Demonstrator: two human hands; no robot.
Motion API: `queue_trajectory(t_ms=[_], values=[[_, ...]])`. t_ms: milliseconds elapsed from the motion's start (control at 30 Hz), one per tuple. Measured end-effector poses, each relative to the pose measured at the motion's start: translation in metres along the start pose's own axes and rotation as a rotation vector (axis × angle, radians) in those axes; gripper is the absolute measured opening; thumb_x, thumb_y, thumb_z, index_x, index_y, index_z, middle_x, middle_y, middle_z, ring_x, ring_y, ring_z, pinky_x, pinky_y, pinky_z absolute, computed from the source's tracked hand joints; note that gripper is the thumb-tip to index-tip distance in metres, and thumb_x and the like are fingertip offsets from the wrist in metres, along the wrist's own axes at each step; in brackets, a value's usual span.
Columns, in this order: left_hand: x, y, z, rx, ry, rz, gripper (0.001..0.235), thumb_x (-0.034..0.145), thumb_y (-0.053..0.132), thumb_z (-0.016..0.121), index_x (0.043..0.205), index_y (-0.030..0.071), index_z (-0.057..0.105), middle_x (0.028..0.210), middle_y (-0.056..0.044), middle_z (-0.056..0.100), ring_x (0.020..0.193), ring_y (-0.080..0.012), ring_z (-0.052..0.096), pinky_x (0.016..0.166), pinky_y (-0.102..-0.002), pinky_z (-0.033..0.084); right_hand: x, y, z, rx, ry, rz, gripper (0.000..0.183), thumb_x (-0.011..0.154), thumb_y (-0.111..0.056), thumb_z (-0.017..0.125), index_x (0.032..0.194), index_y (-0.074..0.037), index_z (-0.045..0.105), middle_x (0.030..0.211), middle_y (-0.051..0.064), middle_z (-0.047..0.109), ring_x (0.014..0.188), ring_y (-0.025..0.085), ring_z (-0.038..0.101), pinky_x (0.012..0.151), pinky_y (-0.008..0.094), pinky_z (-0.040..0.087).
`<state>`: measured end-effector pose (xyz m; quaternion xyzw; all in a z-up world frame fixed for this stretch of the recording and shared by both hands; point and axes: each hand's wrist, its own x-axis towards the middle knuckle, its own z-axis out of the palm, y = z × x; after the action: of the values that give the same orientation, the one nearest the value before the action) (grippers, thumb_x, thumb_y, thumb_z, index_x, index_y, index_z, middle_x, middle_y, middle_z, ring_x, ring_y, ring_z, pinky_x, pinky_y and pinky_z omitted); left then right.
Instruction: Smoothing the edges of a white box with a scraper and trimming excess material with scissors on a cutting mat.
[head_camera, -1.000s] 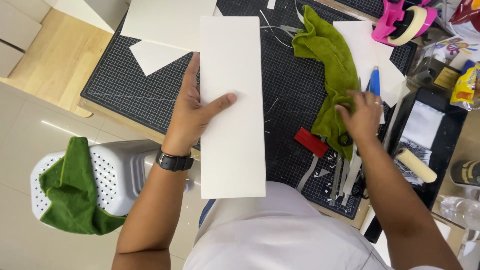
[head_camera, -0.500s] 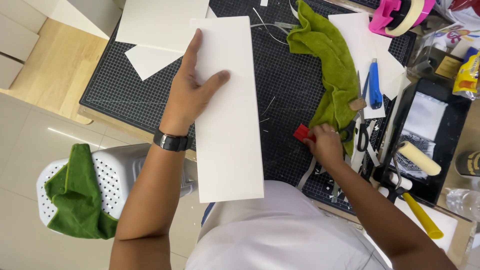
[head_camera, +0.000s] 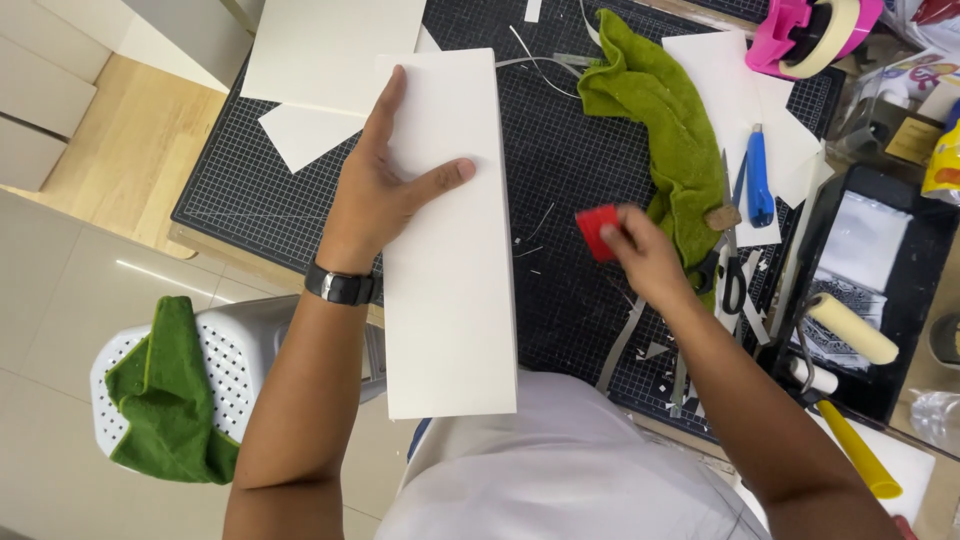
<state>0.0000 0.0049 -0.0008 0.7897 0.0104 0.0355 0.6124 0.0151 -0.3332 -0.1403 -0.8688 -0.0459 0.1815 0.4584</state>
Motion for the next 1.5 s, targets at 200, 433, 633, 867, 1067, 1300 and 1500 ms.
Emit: queue_trajectory(t_ms=[200,433,633,867,1067,1300,1500], values=[[-0.001,0.002,-0.001,0.012,0.014,-0.021,0.097,0.082,0.027,0.090,0.158,0.021,0.030,0.166,-0.008,0.036,0.149,-0.0198,0.043,0.120,-0.036,0.044,0.034,-0.087,0.051,0.499,0.051,-0.336,0.046,0.104,-0.050,0.048,0.139,-0.019,0.047,0.132,0.004,0.058,0.113,0.019,0.058,0.100,0.034,0.050],[-0.002,-0.001,-0.002,0.056,0.010,-0.024,0.100,0.083,0.029,0.090,0.159,0.022,0.026,0.167,-0.009,0.035,0.150,-0.0207,0.041,0.120,-0.037,0.044,0.063,-0.135,0.060,0.532,0.146,-0.566,0.058,0.108,-0.048,0.050,0.150,-0.009,0.041,0.126,0.007,0.061,0.106,0.017,0.061,0.097,0.031,0.052],[-0.003,-0.002,-0.003,0.028,0.006,-0.040,0.099,0.083,0.031,0.089,0.159,0.024,0.027,0.166,-0.008,0.036,0.147,-0.0196,0.045,0.117,-0.035,0.049,0.049,-0.136,0.050,0.412,0.109,-0.656,0.051,0.111,-0.039,0.052,0.152,-0.010,0.043,0.152,0.010,0.052,0.128,0.021,0.059,0.103,0.030,0.053],[0.001,-0.005,-0.006,0.018,-0.005,0.026,0.098,0.086,0.023,0.090,0.160,0.018,0.026,0.169,-0.009,0.029,0.153,-0.0205,0.036,0.125,-0.036,0.038,0.055,-0.135,0.044,0.220,0.158,-0.732,0.049,0.114,-0.043,0.046,0.153,-0.015,0.044,0.124,0.009,0.062,0.081,0.012,0.053,0.067,0.021,0.044],[0.001,-0.009,-0.004,0.005,-0.010,0.038,0.098,0.086,0.023,0.091,0.160,0.018,0.027,0.169,-0.009,0.031,0.152,-0.0186,0.038,0.125,-0.035,0.038,0.045,-0.139,0.043,0.247,0.189,-0.755,0.047,0.115,-0.039,0.050,0.154,-0.014,0.044,0.141,0.011,0.059,0.107,0.017,0.060,0.085,0.025,0.052],[0.002,-0.007,-0.003,0.027,-0.018,0.049,0.099,0.087,0.024,0.092,0.160,0.018,0.026,0.169,-0.008,0.030,0.154,-0.0194,0.037,0.126,-0.035,0.038,0.052,-0.141,0.044,0.286,0.224,-0.725,0.046,0.116,-0.033,0.054,0.156,-0.014,0.042,0.153,0.010,0.055,0.115,0.016,0.062,0.087,0.023,0.052],[-0.002,-0.007,-0.007,0.008,0.002,0.034,0.099,0.086,0.025,0.091,0.160,0.018,0.027,0.170,-0.009,0.029,0.154,-0.0214,0.036,0.125,-0.036,0.038,0.006,-0.140,0.044,0.200,0.121,-0.789,0.047,0.113,-0.031,0.052,0.153,-0.006,0.045,0.129,0.014,0.060,0.101,0.018,0.058,0.085,0.026,0.052]])
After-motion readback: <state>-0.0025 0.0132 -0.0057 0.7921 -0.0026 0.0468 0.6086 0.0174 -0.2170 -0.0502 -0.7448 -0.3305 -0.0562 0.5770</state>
